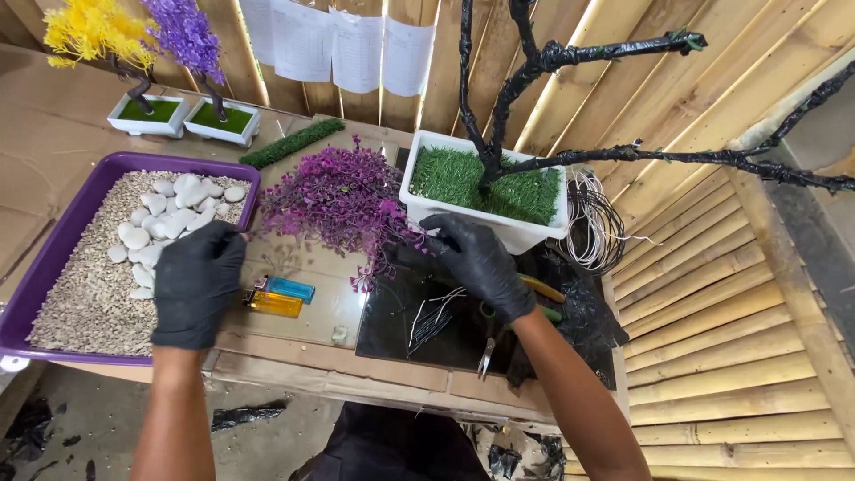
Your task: Assembling an artificial tree by placing white stones into a pot to secure the base and arranging decorative purple flowers.
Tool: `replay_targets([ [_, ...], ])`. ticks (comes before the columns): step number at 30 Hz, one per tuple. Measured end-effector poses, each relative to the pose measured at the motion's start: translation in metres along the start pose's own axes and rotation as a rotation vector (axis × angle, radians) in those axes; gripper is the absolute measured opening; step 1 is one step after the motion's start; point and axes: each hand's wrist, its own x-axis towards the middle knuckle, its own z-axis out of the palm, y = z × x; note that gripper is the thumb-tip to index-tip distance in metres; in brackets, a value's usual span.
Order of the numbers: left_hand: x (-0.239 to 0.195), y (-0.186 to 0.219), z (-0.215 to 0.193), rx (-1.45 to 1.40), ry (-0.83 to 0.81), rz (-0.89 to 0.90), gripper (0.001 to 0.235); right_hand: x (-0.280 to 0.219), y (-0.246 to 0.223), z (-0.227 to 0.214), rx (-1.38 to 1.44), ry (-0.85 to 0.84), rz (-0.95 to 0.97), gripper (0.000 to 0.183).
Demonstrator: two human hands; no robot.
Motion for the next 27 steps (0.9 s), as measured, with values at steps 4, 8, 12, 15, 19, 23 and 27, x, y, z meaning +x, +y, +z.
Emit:
replay_targets([
  [4,-0.001,0.021,0.029,0.057,-0.102,0.169,0.019,-0.005,-0.021,0.027,-0.348,-0.163,-0.095,0.029],
  [8,-0.002,0.001,0.067,0.233,-0.126,0.256,0.022,-0.005,-0.011,0.036,-0.509,-0.204,-0.153,0.025],
  [12,0.006,-0.019,0.079,0.197,-0.074,0.347,0.022,0.026,-0.003,0.060,-0.457,-0.154,-0.109,0.025],
  [15,0.013,-0.021,0.080,0.160,-0.001,0.417,0.021,0.051,-0.020,0.071,-0.399,-0.147,-0.166,0.033],
  [19,0.015,-0.029,0.082,0.338,0.123,0.539,0.020,0.074,-0.004,0.130,-0.453,-0.065,-0.142,0.047],
  [23,0.017,-0.047,0.085,0.589,0.141,0.633,0.039,0.068,0.043,0.150,-0.661,-0.021,-0.346,0.037],
  [27,0.017,-0.045,0.092,0.548,-0.021,0.689,0.044,0.047,0.040,0.136,-0.597,-0.097,-0.397,0.038],
])
